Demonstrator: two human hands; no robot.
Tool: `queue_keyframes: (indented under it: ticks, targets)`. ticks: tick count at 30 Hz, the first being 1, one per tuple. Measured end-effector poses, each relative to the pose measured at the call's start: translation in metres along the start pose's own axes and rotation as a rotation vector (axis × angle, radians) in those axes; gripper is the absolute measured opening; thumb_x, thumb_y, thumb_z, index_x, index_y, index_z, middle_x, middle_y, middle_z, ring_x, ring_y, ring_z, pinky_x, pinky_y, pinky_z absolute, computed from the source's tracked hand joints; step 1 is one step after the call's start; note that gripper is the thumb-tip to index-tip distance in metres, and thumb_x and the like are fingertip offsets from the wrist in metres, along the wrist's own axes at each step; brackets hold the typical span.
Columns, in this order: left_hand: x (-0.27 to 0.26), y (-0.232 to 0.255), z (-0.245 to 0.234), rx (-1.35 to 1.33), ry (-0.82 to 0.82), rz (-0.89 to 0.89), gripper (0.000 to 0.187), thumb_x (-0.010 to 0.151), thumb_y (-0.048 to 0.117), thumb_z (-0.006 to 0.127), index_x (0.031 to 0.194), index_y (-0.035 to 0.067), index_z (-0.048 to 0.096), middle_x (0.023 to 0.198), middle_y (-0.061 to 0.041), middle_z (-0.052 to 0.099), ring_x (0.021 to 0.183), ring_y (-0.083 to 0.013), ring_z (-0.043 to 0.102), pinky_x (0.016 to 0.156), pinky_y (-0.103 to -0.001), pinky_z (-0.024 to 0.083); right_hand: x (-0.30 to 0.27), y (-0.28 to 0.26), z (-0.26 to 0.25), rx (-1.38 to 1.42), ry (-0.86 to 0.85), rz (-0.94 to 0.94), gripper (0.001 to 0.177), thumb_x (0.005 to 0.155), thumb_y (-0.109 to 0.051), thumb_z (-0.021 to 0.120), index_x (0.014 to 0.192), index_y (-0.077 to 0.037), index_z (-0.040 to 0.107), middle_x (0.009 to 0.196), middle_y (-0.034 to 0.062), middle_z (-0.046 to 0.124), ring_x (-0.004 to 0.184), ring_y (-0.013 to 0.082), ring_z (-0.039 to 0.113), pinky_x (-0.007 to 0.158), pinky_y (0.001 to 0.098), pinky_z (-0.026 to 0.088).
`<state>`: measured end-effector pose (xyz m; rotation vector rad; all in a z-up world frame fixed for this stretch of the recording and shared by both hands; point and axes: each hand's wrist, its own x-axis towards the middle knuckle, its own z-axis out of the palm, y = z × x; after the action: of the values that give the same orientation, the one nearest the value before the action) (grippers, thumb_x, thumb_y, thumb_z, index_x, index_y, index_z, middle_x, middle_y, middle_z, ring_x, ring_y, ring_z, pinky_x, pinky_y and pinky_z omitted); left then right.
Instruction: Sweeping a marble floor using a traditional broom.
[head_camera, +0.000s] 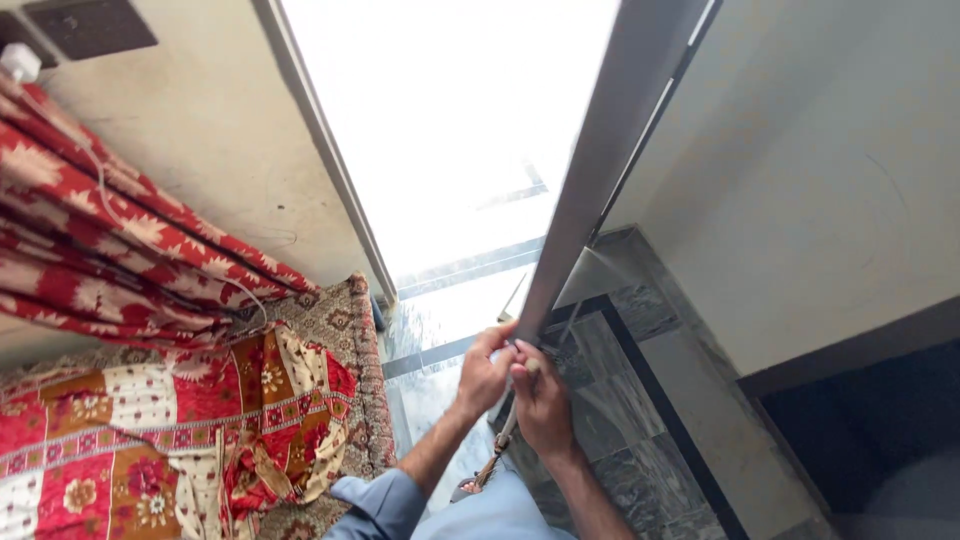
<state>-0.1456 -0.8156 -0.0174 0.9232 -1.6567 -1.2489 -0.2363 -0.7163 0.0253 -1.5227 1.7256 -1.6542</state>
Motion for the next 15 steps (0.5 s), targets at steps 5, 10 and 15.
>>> queue_keyframes:
  ticks: [5, 10, 15]
  targets:
    - [-0.01, 0.022, 0.033, -0.105, -0.299, 0.031, 0.038, 0.094, 0.01, 0.059, 0.131, 0.008, 0.069, 0.116, -0.012, 0.072, 0.106, -0.0221, 0.071, 0.091, -0.035, 0.059, -0.029, 0.012, -0.032, -0.235, 0.204, 0.07, 0.042, 0.107, -0.037, 0.053, 0.13, -0.004, 0.063, 0.119, 0.0163, 0.064, 0.108, 0.0296, 0.065, 0.09, 0.0384, 0.053]
    - [-0.023, 0.033, 0.087, -0.034, -0.566, 0.16, 0.044, 0.092, 0.01, 0.065, 0.136, 0.011, 0.068, 0.127, -0.014, 0.066, 0.117, -0.0282, 0.064, 0.101, -0.04, 0.051, -0.052, 0.025, -0.073, -0.407, 0.439, 0.18, 0.041, 0.108, -0.037, 0.053, 0.128, -0.004, 0.064, 0.121, 0.0171, 0.061, 0.111, 0.0332, 0.062, 0.091, 0.0401, 0.052]
    - [-0.038, 0.034, 0.166, 0.132, -0.741, 0.42, 0.061, 0.095, 0.014, 0.066, 0.154, 0.015, 0.05, 0.16, -0.02, 0.04, 0.151, -0.0412, 0.034, 0.121, -0.048, 0.03, -0.067, 0.037, -0.137, -0.484, 0.607, 0.324, 0.042, 0.107, -0.038, 0.051, 0.127, -0.003, 0.064, 0.123, 0.0167, 0.064, 0.111, 0.0328, 0.064, 0.092, 0.0398, 0.053]
